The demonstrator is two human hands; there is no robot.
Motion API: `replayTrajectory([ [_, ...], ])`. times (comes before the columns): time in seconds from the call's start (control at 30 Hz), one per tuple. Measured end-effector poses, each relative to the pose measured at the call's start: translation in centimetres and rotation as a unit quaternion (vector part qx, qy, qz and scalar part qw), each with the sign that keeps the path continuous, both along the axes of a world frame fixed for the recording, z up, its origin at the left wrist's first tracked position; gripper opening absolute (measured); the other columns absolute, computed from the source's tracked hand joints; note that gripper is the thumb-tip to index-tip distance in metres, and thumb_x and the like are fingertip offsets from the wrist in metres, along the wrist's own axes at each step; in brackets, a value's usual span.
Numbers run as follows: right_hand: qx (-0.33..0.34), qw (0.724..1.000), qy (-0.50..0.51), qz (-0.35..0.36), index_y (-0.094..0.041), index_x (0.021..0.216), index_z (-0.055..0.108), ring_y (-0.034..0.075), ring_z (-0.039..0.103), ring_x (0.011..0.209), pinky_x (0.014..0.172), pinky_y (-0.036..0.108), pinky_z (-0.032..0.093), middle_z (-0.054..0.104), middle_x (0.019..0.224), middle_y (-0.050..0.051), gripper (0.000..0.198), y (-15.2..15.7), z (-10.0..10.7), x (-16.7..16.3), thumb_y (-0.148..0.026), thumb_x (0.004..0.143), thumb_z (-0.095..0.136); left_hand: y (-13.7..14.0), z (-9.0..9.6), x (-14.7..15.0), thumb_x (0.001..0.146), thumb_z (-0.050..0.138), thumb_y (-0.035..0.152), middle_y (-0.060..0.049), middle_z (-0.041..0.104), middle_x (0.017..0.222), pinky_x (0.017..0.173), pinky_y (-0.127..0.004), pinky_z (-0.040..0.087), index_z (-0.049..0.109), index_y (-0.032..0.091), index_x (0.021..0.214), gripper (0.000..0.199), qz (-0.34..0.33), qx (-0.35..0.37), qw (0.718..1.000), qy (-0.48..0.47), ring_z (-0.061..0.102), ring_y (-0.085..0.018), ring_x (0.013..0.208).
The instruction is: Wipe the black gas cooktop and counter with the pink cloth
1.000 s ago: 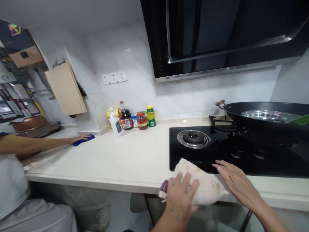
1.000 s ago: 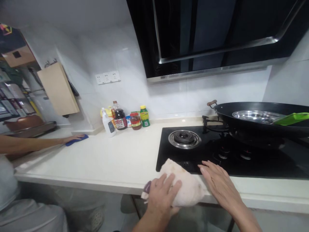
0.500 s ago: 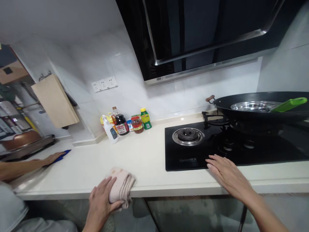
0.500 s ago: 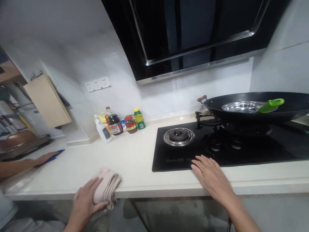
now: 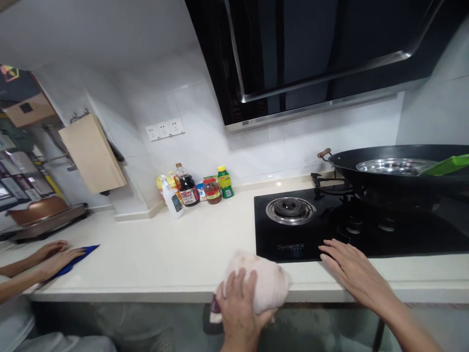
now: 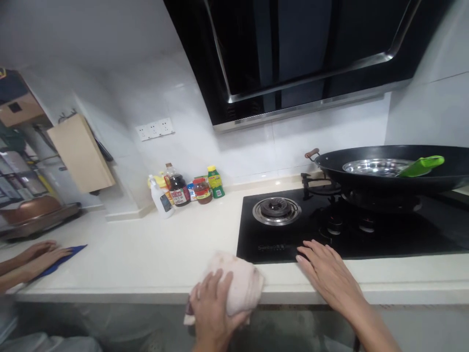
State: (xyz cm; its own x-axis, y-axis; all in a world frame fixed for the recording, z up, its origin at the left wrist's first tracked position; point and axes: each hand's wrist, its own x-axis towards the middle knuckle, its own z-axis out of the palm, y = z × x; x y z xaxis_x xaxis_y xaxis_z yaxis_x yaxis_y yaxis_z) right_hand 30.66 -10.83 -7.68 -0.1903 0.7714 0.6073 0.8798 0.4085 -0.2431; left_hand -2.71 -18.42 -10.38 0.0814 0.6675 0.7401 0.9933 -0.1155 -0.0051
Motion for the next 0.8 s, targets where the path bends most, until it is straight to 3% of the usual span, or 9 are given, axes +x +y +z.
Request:
replayTrajectory([
  [0.1, -0.007, 1.0, -0.011, 0.0, -0.024, 0.127, 0.069, 0.029, 0.053, 0.136, 0.117, 0.055, 0.035, 0.064, 0.14, 0.009, 0.055, 0.1, 0.0, 0.1, -0.061, 0.101, 0.036, 0.9, -1.0, 3.4, 0.054, 0.088, 0.068, -0.011, 0.069, 0.13, 0.107, -0.057, 0.027, 0.067, 0.034, 0.131, 0.086, -0.061, 0.042, 0.997, -0.026, 0.057, -0.041, 0.119],
  [0.2, -0.012, 1.0, -0.019, 0.002, -0.024, 0.127, 0.069, 0.029, 0.052, 0.137, 0.118, 0.055, 0.035, 0.064, 0.141, 0.009, 0.056, 0.1, 0.0, 0.3, -0.061, 0.101, 0.036, 0.9, -0.3, 2.8, 0.059, 0.085, 0.069, -0.01, 0.071, 0.128, 0.102, -0.052, 0.032, 0.066, 0.034, 0.131, 0.082, -0.101, 0.053, 0.993, -0.006, 0.061, -0.038, 0.115],
  [0.3, -0.018, 1.0, -0.021, 0.004, -0.024, 0.127, 0.069, 0.029, 0.052, 0.137, 0.118, 0.055, 0.034, 0.064, 0.141, 0.009, 0.057, 0.0, 0.1, 0.4, -0.062, 0.101, 0.035, 0.0, 1.1, -1.2, 0.064, 0.085, 0.063, -0.01, 0.07, 0.13, 0.1, -0.048, 0.036, 0.066, 0.032, 0.132, 0.077, -0.088, 0.029, 0.995, 0.031, 0.062, -0.036, 0.116],
  [0.4, -0.016, 1.0, -0.018, 0.002, -0.024, 0.128, 0.069, 0.029, 0.051, 0.138, 0.119, 0.054, 0.033, 0.063, 0.141, 0.008, 0.057, -0.2, 0.2, 0.3, -0.061, 0.102, 0.034, -1.0, 2.2, -7.0, 0.071, 0.083, 0.057, -0.011, 0.066, 0.138, 0.105, -0.046, 0.035, 0.063, 0.03, 0.138, 0.075, -0.04, -0.015, 0.997, 0.067, 0.058, -0.036, 0.125],
  [0.6, -0.016, 1.0, -0.018, -0.006, -0.022, 0.129, 0.068, 0.029, 0.051, 0.138, 0.119, 0.054, 0.032, 0.063, 0.142, 0.008, 0.058, -0.2, 0.2, 0.0, -0.061, 0.102, 0.034, -1.1, 4.1, -18.3, 0.088, 0.06, 0.061, -0.011, 0.062, 0.145, 0.108, -0.048, 0.041, 0.063, 0.027, 0.139, 0.062, 0.034, -0.09, 0.994, 0.054, 0.057, -0.033, 0.131],
  [0.7, -0.012, 1.0, -0.024, -0.009, -0.022, 0.129, 0.067, 0.029, 0.051, 0.138, 0.119, 0.053, 0.032, 0.063, 0.142, 0.008, 0.058, -0.1, 0.2, -0.1, -0.061, 0.102, 0.034, -0.1, 6.3, -21.3, 0.094, 0.047, 0.055, -0.006, 0.059, 0.149, 0.11, -0.043, 0.042, 0.061, 0.029, 0.141, 0.055, 0.06, -0.172, 0.983, 0.03, 0.054, -0.028, 0.136],
  [0.8, -0.006, 1.0, -0.026, -0.013, -0.021, 0.127, 0.068, 0.029, 0.052, 0.137, 0.118, 0.053, 0.033, 0.064, 0.141, 0.009, 0.058, -0.1, 0.2, -0.2, -0.06, 0.102, 0.033, 1.3, 9.1, -21.3, 0.098, 0.037, 0.049, -0.002, 0.049, 0.158, 0.116, -0.043, 0.037, 0.054, 0.029, 0.148, 0.056, 0.102, -0.293, 0.951, 0.012, 0.044, -0.025, 0.146],
])
